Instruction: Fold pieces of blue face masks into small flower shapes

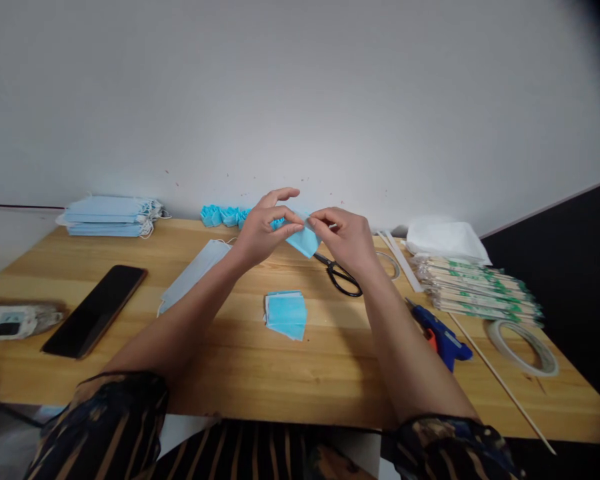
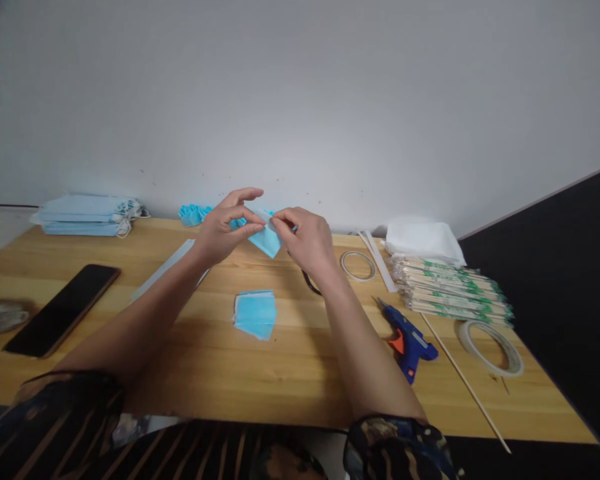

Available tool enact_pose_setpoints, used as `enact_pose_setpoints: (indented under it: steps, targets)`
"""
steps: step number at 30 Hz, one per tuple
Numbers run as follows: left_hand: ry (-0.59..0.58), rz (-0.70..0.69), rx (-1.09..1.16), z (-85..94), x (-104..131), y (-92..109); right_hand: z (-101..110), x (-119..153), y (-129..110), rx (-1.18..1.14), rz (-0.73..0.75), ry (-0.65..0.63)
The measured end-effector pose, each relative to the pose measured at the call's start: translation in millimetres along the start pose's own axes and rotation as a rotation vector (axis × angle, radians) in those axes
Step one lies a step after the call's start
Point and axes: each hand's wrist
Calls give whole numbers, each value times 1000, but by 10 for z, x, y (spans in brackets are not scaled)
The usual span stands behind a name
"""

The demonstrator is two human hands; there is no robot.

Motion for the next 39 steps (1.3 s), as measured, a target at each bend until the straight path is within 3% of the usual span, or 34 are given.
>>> enact_pose_setpoints:
  steps: [4, 10, 18, 22, 27, 31, 39]
  targets:
    - [-26, 41, 86, -24, 7, 56, 7, 8, -49, -57, -53, -78]
    - [63, 136, 101, -60, 2, 109, 52, -7, -97, -156, -103, -121]
    - [65, 131, 45, -60, 2, 158, 37, -4, -87, -209, -112, -159]
    - [87, 242, 160, -62, 7, 110, 12, 1, -44, -223, -147, -133]
    - [4, 402, 387, -72, -11, 14, 14, 7, 0, -239, -155, -114]
    - [12, 405, 421, -73, -8, 53, 11, 6, -3, -239, -161, -113]
    - [76, 375, 273, -48, 2, 112, 10, -4, -50, -287, -156, -164]
Point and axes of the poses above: each hand's wrist, its own x-axis away from the middle knuckle, its own z-axis out of the back of the hand, y = z × x, and after that the axes turned 1 degree about z, right-handed
